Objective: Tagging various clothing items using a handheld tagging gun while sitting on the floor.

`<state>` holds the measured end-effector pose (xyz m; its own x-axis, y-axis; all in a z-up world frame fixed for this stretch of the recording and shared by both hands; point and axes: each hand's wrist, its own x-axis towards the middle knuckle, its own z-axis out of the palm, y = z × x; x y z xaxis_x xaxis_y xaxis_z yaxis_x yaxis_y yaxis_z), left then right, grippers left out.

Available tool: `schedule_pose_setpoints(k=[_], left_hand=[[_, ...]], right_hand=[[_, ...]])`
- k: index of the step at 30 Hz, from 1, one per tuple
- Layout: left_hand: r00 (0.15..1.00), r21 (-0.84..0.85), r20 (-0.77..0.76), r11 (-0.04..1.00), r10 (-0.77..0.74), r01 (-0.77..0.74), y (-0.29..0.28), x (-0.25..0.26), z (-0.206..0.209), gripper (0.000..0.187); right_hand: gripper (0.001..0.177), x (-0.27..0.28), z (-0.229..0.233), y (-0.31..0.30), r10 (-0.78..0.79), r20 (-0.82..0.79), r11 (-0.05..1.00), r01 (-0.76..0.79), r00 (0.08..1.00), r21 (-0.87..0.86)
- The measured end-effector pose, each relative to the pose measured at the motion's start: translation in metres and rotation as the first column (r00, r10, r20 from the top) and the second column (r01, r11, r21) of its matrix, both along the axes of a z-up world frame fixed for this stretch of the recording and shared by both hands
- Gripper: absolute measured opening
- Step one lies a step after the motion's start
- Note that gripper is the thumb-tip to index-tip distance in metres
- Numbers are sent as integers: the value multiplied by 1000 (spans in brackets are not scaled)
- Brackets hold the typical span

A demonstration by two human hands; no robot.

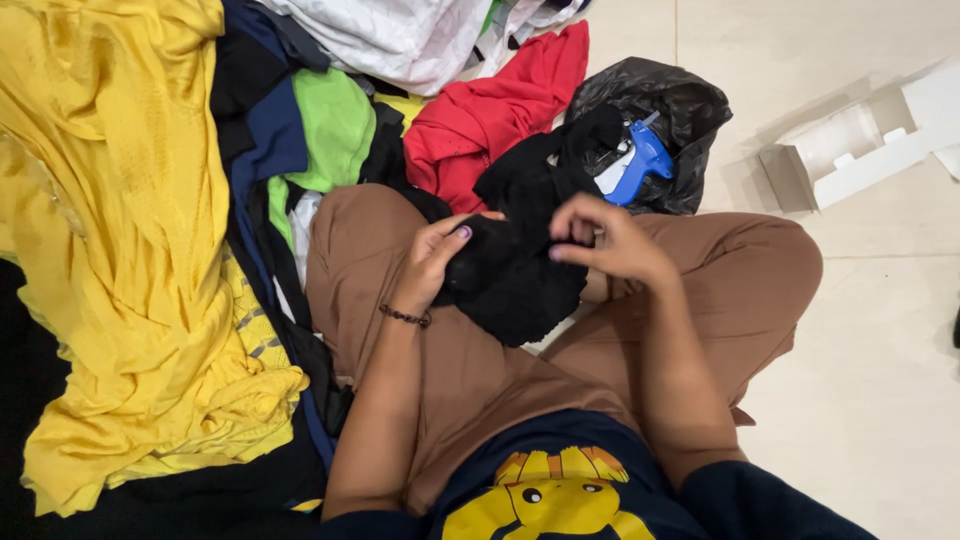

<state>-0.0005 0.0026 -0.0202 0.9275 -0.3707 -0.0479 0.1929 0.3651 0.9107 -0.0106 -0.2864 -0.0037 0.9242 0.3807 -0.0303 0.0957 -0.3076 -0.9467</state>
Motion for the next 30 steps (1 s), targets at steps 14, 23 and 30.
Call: schedule_pose_setpoints(k=[14,23,30], left_hand=[[956,459,286,865,72,-203,1,-3,27,34],[913,421,59,819,403,-389,23,-4,15,25],[725,-36,-632,925,272,-379,32,-8,-36,17]], right_hand=[[14,12,-75,-8,-337,-258,646,421,906,637],[19,17,-65,-21,-570,-175,483,500,803,719],[21,18,-46,-7,-631,-151,515,556,761,652]])
